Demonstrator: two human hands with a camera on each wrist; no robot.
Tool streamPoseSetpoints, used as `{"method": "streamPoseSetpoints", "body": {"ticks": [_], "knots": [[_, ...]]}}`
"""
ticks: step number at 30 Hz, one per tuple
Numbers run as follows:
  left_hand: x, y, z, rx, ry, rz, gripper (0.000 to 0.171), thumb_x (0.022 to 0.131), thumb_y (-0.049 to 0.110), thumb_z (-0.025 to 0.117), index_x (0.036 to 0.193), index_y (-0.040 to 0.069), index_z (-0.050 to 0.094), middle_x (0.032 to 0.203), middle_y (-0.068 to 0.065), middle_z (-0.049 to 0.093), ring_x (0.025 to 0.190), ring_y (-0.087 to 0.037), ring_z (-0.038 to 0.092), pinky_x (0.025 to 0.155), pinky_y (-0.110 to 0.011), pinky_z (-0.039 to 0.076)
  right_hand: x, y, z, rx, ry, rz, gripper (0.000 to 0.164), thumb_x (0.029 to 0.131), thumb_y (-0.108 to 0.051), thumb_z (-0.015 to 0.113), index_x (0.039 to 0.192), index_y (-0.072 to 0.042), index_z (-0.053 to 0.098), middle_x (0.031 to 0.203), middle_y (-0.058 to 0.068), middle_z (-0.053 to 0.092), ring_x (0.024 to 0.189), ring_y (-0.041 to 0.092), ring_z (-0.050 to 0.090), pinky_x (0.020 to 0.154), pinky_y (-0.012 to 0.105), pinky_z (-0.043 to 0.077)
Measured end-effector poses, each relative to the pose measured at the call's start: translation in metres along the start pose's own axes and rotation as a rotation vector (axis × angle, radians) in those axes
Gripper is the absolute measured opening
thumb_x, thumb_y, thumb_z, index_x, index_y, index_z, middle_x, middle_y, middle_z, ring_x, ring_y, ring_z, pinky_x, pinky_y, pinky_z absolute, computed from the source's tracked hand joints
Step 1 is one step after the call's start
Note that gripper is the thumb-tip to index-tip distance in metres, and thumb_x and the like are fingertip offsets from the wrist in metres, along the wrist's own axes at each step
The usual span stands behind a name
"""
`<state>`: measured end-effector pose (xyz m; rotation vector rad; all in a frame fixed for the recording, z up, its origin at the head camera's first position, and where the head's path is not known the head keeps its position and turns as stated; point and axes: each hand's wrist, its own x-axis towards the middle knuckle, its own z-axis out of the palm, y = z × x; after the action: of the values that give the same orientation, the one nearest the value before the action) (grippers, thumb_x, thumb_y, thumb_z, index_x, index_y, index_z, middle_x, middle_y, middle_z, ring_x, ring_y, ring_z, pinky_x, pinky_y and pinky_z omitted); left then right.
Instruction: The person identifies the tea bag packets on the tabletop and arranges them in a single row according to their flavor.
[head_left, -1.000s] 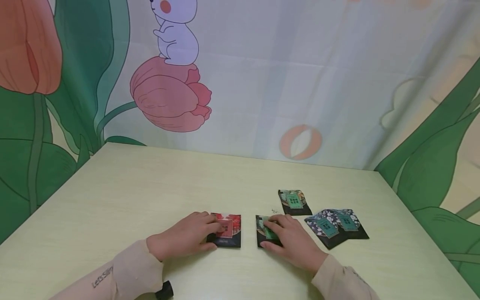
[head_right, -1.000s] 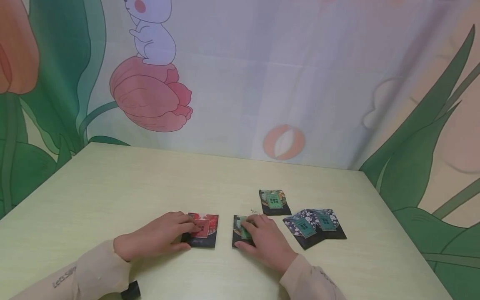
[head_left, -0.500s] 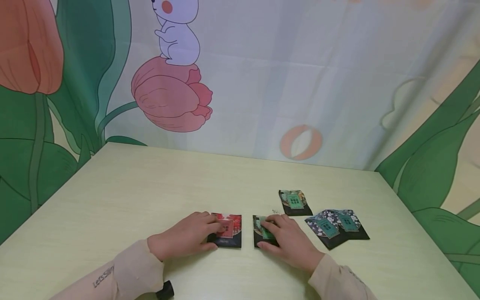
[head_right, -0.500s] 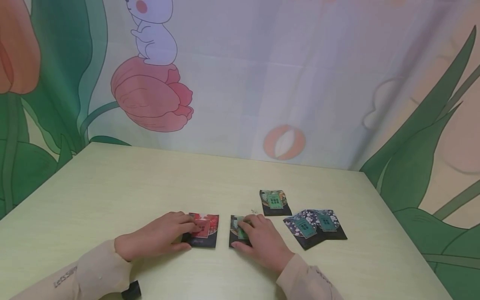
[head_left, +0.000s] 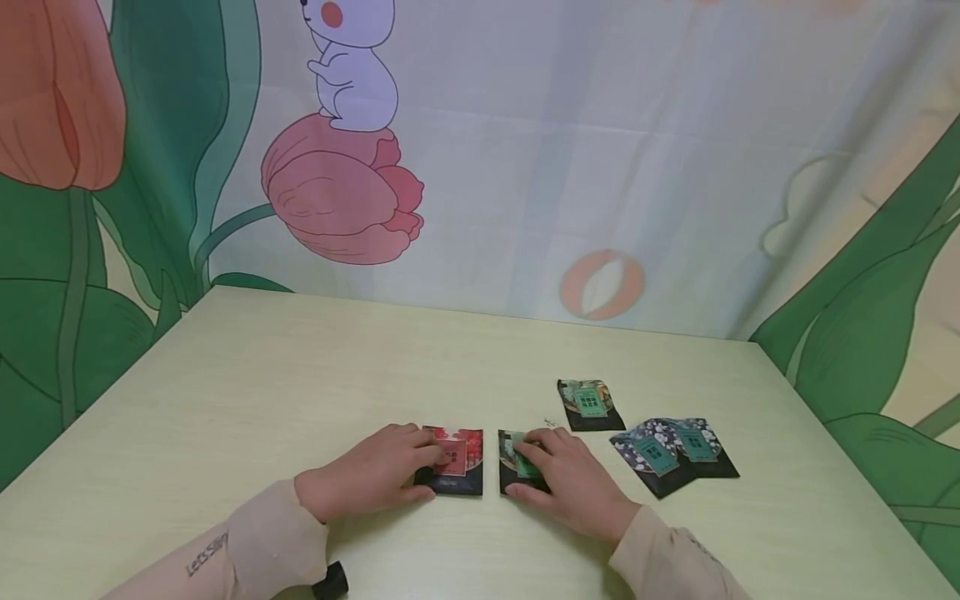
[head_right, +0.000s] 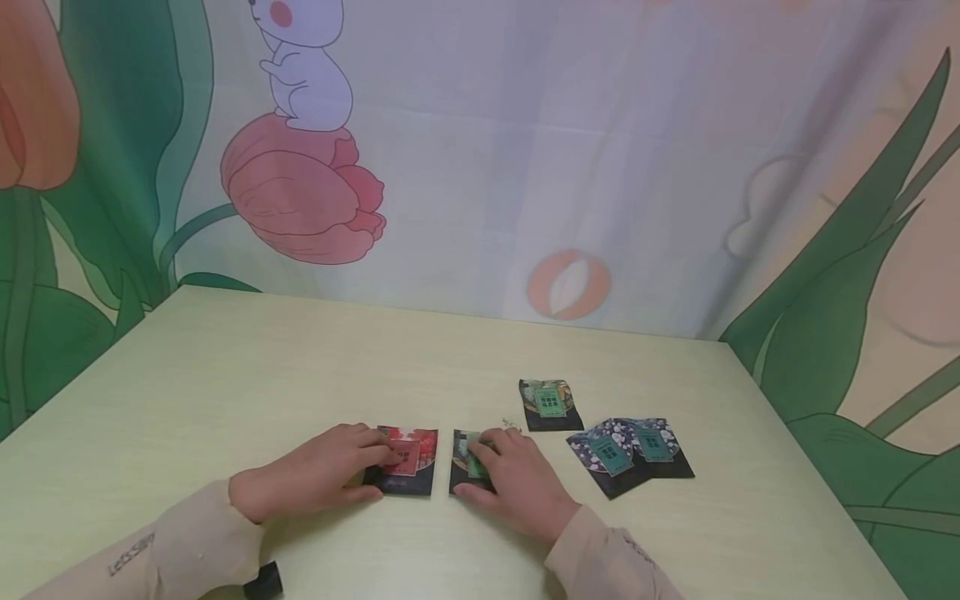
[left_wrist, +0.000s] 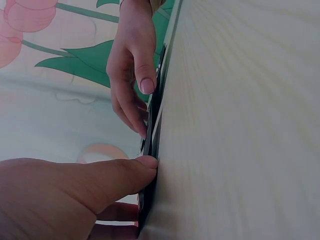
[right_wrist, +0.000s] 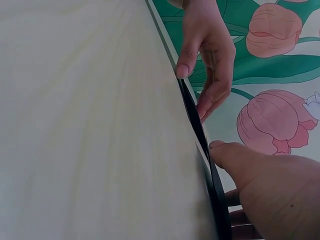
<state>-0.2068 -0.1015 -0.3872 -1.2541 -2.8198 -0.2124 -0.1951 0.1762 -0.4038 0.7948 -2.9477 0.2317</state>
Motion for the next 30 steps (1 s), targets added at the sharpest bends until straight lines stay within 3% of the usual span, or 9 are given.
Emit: {"method": "streamPoseSetpoints", "body": {"ticks": [18,30], "knots": [[0.000,-0.003,0.003,0.000,0.011,0.026,0.032,0.084,0.035,0.074,0.109,0.017,0.065,0.111,0.001,0.064,0.097,-0.014,0.057,0.092,-0.035,0.050,0.007,-0.009,0.002,0.003,-0.028,-0.001,0.064,0.088,-0.056,0.058,0.134,-0.010,0.056,0.131,0.009,0.055,0.123,0.030,0.050,0.108,0.049,0.038],[0.001,-0.002,0.003,0.008,0.006,0.014,0.034,0.083,0.037,0.074,0.108,0.017,0.065,0.107,0.002,0.064,0.095,-0.014,0.057,0.090,-0.035,0.050,0.008,-0.011,0.003,-0.017,0.001,-0.032,0.063,0.089,-0.056,0.058,0.133,-0.010,0.057,0.129,0.008,0.057,0.119,0.026,0.051,0.105,0.046,0.041]]}}
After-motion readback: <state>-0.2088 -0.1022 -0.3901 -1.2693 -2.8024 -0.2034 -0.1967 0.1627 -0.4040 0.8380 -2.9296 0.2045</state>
